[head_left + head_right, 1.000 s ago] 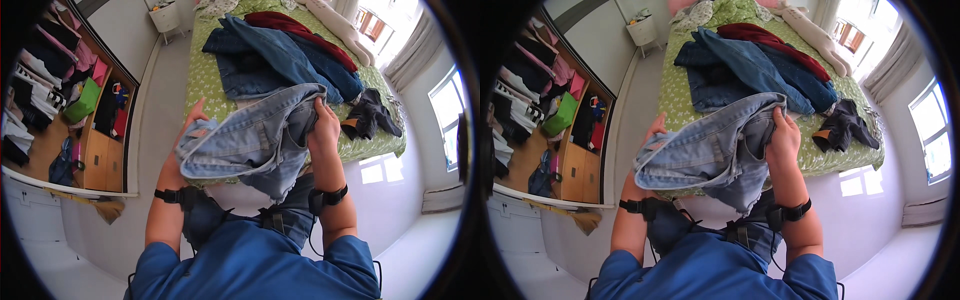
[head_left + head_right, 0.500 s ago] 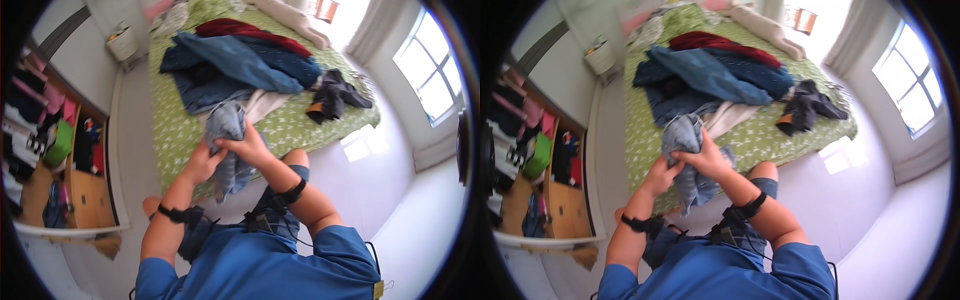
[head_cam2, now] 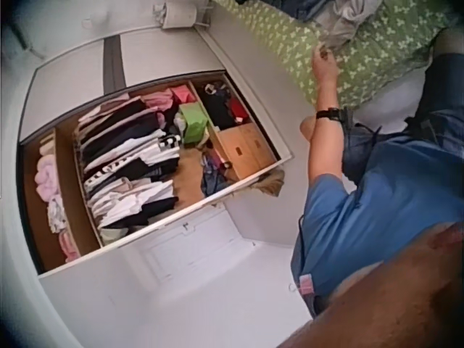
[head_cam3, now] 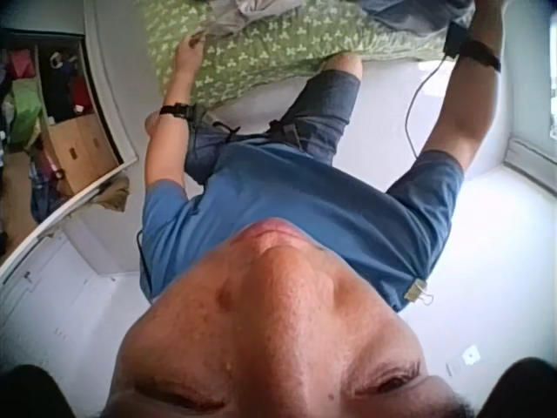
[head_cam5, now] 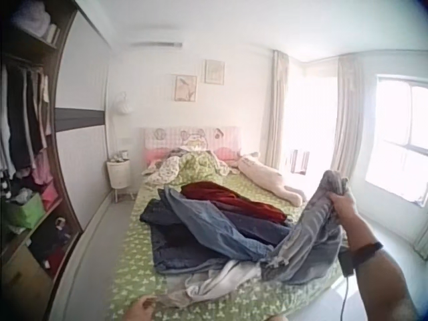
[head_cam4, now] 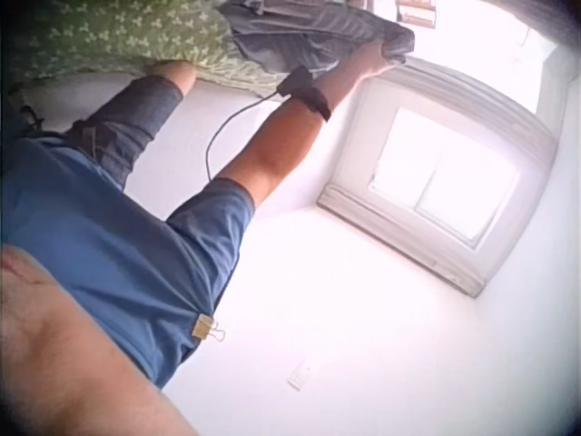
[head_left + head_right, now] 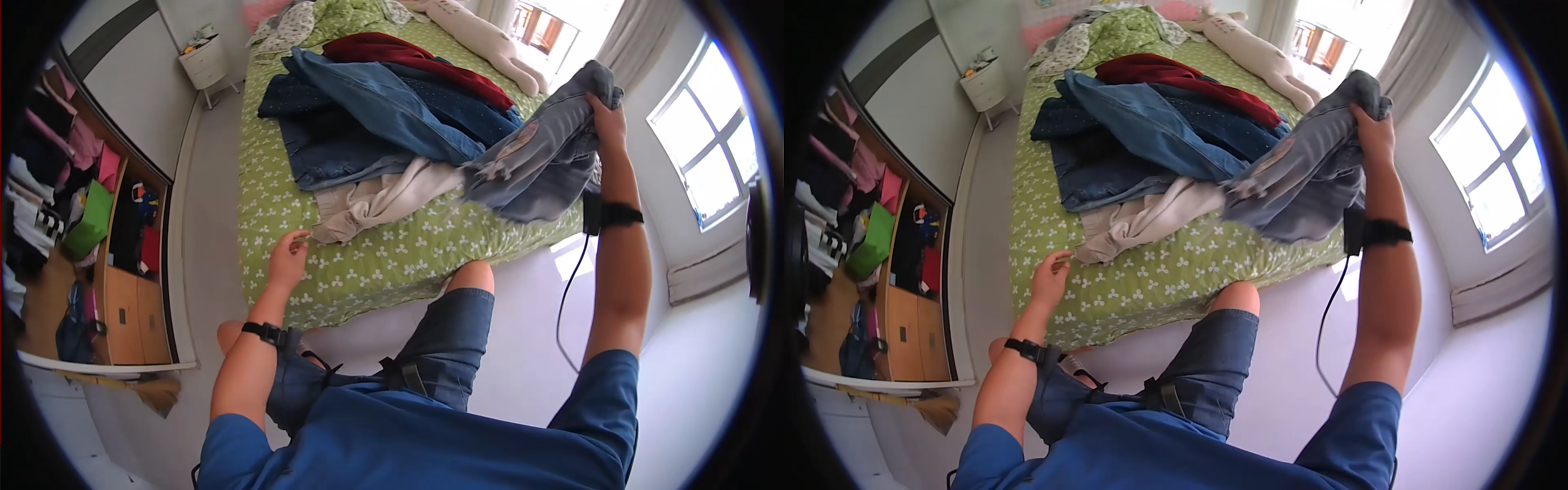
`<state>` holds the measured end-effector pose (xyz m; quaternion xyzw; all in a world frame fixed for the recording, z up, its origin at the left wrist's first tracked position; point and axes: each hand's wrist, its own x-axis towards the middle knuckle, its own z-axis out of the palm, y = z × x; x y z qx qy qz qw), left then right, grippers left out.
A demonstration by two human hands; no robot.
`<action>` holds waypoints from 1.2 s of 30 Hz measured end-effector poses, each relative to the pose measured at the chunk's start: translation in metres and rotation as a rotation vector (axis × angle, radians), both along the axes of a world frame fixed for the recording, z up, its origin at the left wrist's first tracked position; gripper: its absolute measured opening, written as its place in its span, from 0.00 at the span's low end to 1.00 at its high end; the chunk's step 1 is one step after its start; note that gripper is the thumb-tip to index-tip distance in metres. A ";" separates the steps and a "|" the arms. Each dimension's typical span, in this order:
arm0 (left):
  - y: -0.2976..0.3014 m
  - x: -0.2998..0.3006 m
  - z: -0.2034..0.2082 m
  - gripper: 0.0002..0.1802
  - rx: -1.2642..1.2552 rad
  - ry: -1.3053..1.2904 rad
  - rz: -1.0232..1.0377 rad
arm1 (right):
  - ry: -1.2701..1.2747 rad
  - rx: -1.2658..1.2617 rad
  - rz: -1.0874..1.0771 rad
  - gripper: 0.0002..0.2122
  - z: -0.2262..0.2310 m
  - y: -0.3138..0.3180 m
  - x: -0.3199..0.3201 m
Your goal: Sort and hang clothes from a pile on a bed into a wardrobe.
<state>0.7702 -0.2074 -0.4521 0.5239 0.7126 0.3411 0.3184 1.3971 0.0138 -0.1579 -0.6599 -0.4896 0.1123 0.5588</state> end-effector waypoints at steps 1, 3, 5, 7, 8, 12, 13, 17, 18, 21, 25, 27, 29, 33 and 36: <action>-0.003 -0.008 -0.014 0.17 -0.001 0.003 0.032 | -0.223 -0.082 -0.181 0.37 -0.012 0.016 -0.005; -0.004 -0.017 -0.038 0.14 -0.039 -0.045 0.043 | -0.642 -0.051 -0.390 0.43 -0.043 0.041 -0.007; -0.007 -0.024 -0.052 0.13 0.003 -0.136 0.105 | -0.823 0.100 -0.201 0.44 -0.089 0.053 -0.040; -0.016 -0.031 -0.059 0.12 0.034 -0.215 0.172 | -0.619 0.062 0.191 0.32 -0.123 0.021 -0.144; -0.013 -0.029 -0.060 0.11 0.059 -0.237 0.173 | -0.653 0.203 0.408 0.28 -0.142 0.008 -0.182; 0.001 -0.028 -0.072 0.09 0.060 -0.277 0.226 | -0.454 -0.017 1.121 0.33 -0.203 -0.030 -0.316; 0.001 -0.032 -0.080 0.09 0.105 -0.298 0.223 | -0.597 -0.054 1.259 0.41 -0.222 -0.032 -0.339; 0.003 -0.026 -0.076 0.09 0.128 -0.338 0.211 | -1.080 -0.246 1.164 0.39 -0.259 -0.091 -0.387; 0.004 -0.027 -0.077 0.09 0.126 -0.352 0.215 | -1.151 -0.195 1.059 0.33 -0.277 -0.102 -0.392; 0.002 -0.022 -0.073 0.09 0.138 -0.315 0.232 | -0.583 -0.067 1.010 0.20 -0.315 -0.112 -0.388; 0.005 -0.023 -0.079 0.09 0.158 -0.359 0.204 | 0.370 -0.273 0.657 0.13 -0.243 -0.107 -0.372; 0.002 -0.033 -0.090 0.09 0.174 -0.364 0.200 | 0.660 -0.166 0.565 0.15 -0.178 -0.091 -0.377; 0.004 -0.028 -0.086 0.08 0.190 -0.385 0.188 | 0.818 0.044 0.610 0.16 -0.111 -0.080 -0.368; 0.001 -0.031 -0.091 0.08 0.209 -0.429 0.168 | 0.900 0.249 0.723 0.18 -0.006 -0.068 -0.362; 0.001 -0.027 -0.085 0.08 0.208 -0.432 0.144 | 0.813 0.359 0.825 0.18 0.037 -0.095 -0.374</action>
